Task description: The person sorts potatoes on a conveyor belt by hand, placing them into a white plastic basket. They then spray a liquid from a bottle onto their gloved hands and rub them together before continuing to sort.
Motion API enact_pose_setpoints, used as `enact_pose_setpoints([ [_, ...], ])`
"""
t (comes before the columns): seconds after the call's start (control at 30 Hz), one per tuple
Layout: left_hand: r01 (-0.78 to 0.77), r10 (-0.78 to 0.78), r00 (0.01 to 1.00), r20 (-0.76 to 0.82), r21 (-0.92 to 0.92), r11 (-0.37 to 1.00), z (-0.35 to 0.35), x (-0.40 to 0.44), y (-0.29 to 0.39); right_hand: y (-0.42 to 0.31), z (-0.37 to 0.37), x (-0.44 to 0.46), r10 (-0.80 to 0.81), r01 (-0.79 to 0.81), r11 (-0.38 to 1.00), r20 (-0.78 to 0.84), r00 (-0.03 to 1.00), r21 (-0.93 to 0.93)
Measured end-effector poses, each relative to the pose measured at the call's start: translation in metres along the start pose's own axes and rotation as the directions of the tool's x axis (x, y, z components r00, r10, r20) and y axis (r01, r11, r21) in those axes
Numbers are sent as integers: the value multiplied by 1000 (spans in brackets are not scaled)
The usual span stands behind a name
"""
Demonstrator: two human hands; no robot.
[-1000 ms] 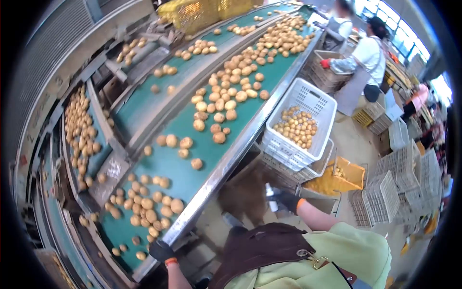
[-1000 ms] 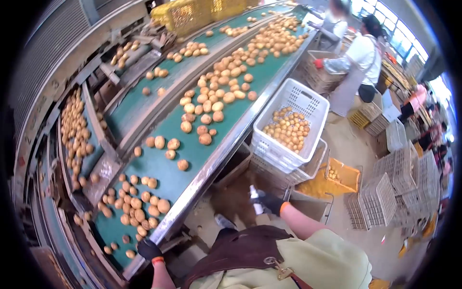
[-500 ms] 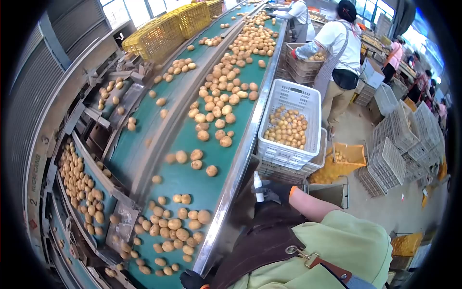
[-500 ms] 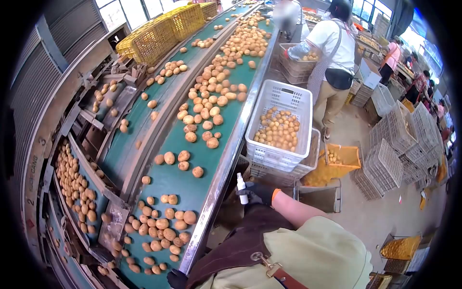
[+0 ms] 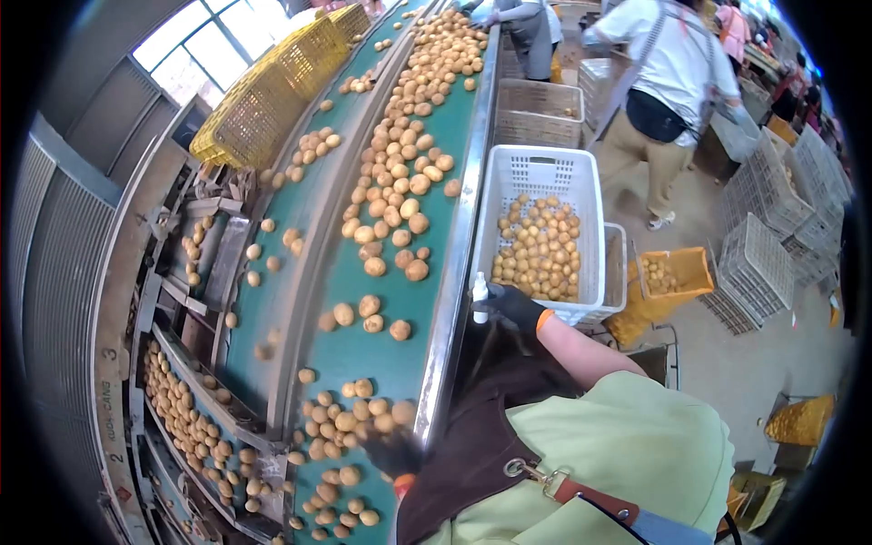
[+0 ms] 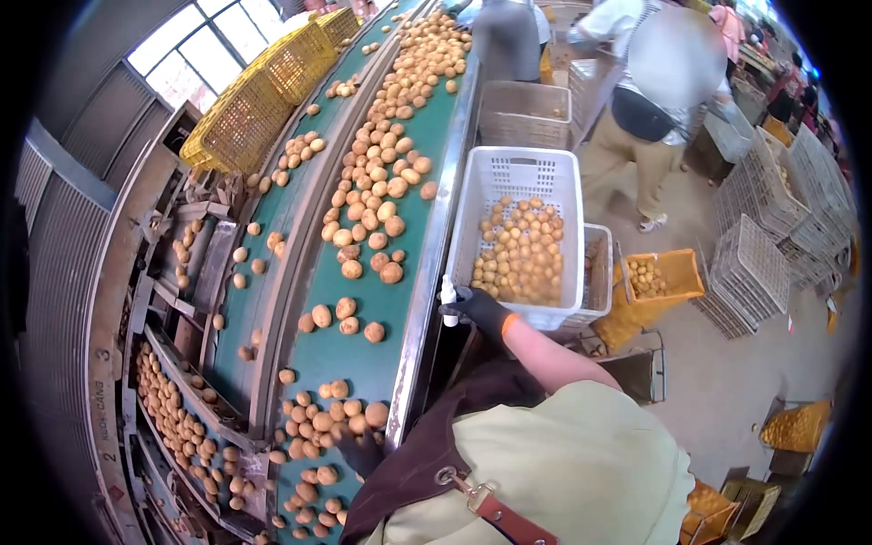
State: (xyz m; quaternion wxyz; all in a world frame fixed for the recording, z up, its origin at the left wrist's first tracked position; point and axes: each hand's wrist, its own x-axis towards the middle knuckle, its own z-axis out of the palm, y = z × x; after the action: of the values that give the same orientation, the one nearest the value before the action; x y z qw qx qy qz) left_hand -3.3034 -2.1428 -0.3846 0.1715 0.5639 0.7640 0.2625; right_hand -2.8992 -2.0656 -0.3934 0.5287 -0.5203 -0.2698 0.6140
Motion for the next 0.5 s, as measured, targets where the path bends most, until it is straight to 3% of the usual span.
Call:
enact_pose_setpoints([
  [0.07, -283, 306, 949, -72, 227, 932, 44, 24, -17, -8, -13, 13, -13, 1, 993, 94, 995, 118],
  [0.13, -394, 397, 909, 124, -47, 918, 71, 60, -8, -25, -17, 14, 86, -90, 995, 100, 991, 42],
  [0.27, -474, 397, 859, 323, 211, 855, 89, 79, 114, -44, -20, 30, 134, -158, 984, 231, 964, 87],
  [0.3, -586, 544, 807, 231, 188, 789, 102, 80, 123, -55, -17, 32, 90, -88, 996, 259, 962, -17],
  [0.33, -613, 560, 788, 254, 236, 754, 112, 78, 128, -64, -10, 32, 50, -18, 993, 292, 955, -114],
  [0.37, -575, 563, 796, 224, -12, 818, 116, 72, 137, -77, -3, 34, 37, 60, 949, 299, 953, -310],
  [0.4, -512, 564, 804, 189, -262, 818, 118, 68, 149, -83, 6, 39, 46, 55, 949, 308, 950, -311],
  [0.43, -281, 452, 819, 354, -440, 853, 92, 58, 186, -86, 16, 40, -2, 128, 934, 353, 936, -333],
  [0.47, -273, 444, 821, 359, -437, 857, 91, 56, 190, -85, 26, 42, -48, 201, 914, 397, 916, -352],
  [0.5, -175, 440, 812, 382, -560, 810, 92, 56, 192, -68, 35, 49, -186, 414, 819, 498, 847, -398],
])
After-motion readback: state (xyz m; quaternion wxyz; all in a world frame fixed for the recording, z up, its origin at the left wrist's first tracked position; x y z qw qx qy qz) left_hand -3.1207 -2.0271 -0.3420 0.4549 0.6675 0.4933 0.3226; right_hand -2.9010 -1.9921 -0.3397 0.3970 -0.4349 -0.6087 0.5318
